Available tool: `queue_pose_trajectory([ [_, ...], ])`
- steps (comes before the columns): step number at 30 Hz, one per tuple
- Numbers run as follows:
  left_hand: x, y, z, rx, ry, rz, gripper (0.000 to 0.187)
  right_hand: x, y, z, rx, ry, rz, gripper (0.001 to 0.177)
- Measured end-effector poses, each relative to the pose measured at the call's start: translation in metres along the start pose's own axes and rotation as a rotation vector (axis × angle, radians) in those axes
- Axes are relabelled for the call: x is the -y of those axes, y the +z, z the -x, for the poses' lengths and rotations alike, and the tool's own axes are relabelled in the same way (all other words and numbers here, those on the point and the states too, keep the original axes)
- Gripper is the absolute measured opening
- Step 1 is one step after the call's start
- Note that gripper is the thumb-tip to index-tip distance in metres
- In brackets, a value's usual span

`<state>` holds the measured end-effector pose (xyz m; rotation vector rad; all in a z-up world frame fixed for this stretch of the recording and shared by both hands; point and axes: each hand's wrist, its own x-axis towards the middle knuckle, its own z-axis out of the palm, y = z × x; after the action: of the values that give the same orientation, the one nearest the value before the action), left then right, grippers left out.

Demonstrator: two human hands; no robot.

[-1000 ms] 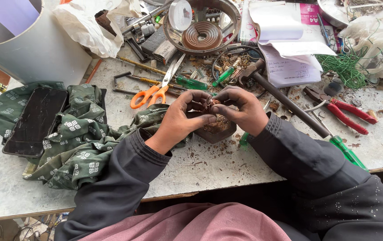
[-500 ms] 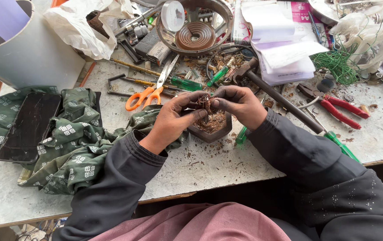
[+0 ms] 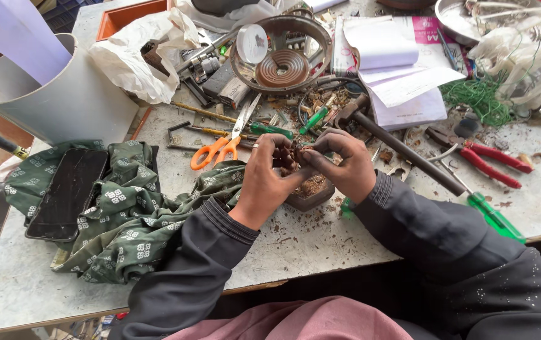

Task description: The person disassembles a small electronic component, likely a motor or coil, using a hammer and screwdriver. They repeatedly strike the object to separate parts and scrape away debris, then use the screwdriver to pry and extract internal components. The work is performed at a cluttered workbench with various tools and materials visible.

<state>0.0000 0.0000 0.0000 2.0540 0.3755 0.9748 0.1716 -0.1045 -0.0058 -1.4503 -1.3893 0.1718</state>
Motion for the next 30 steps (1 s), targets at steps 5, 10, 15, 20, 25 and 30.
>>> queue_pose_trajectory([
  [5,-0.001,0.000,-0.002,-0.029,0.071,-0.104,0.054,0.005,0.001,-0.003,0.026,-0.082,-0.042,0.013],
  [10,0.002,-0.003,-0.003,-0.021,0.036,-0.078,0.046,0.007,0.000,-0.004,0.043,-0.130,0.069,0.015],
  [15,0.002,-0.005,-0.004,0.021,-0.035,0.063,0.044,0.008,-0.002,-0.005,0.072,-0.111,0.170,0.019],
  [20,0.006,-0.011,-0.006,0.026,-0.139,0.226,0.044,0.006,-0.026,-0.011,0.145,0.023,-0.242,0.034],
  [25,0.012,-0.011,-0.002,0.045,-0.144,0.480,0.044,0.010,-0.029,-0.011,0.093,0.201,-0.621,0.049],
  [30,0.012,-0.008,0.000,0.020,-0.070,0.374,0.046,0.020,-0.013,-0.007,0.257,-0.087,0.096,0.068],
])
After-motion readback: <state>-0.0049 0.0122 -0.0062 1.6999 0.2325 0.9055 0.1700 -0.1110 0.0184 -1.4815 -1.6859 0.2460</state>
